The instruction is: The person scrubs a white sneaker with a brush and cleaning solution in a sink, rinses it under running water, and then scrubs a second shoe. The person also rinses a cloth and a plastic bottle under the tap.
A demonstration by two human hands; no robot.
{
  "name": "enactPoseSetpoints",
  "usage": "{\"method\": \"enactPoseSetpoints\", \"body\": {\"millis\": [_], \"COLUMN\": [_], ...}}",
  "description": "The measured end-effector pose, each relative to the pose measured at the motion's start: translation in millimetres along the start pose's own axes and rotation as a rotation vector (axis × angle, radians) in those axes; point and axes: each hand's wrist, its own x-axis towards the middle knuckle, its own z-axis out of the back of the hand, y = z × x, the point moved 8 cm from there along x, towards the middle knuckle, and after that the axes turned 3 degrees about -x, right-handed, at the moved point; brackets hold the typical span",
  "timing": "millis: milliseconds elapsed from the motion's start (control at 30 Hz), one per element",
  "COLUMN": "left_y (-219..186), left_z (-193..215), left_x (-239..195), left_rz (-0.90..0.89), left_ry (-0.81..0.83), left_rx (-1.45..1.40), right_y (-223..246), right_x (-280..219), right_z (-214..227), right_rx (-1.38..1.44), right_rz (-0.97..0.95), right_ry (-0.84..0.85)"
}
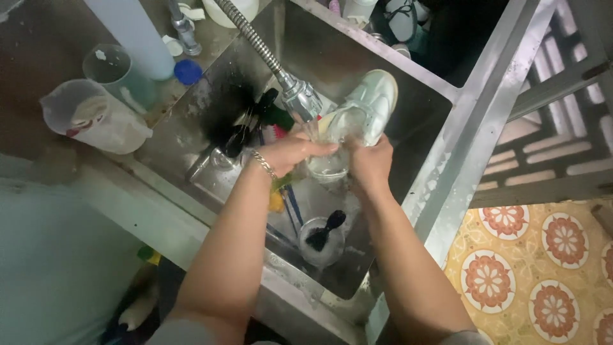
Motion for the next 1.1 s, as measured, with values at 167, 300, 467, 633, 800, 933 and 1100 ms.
{"method": "enactPoseSetpoints", "body": {"millis": [167,300,467,633,800,933,1100], "left_y": [-28,130,122,37,2,7,6], "left_z": [-21,59,67,32,16,13,21], "left_x": [-40,160,193,79,30,34,30], "left_rz": [-0.096,-0.331,-0.615,-0.467,-0.598,-0.54,-0.536], "left_ry": [-0.083,0.069,0.161,-0.134,-0.214,-0.22,-0.254], "left_rx": [0.028,-0.114,-0.236,-0.025,-0.011,-0.034,-0.062], "right_y": [28,26,11,-36,-36,-33,-27], "right_x": [-19,-19,-6,46,45,43,31], "right_z": [14,11,-10,-17,-6,0,2], "right_rx": [0.022,0.096,0.534,0.728,0.799,0.771,0.756], "right_rz": [-0.047,-0.041,-0.016,0.113,0.186,0.264,0.316], "right_ry": [-0.072,-0.079,0.059,0.049,0.006,-0.001,-0.023]}}
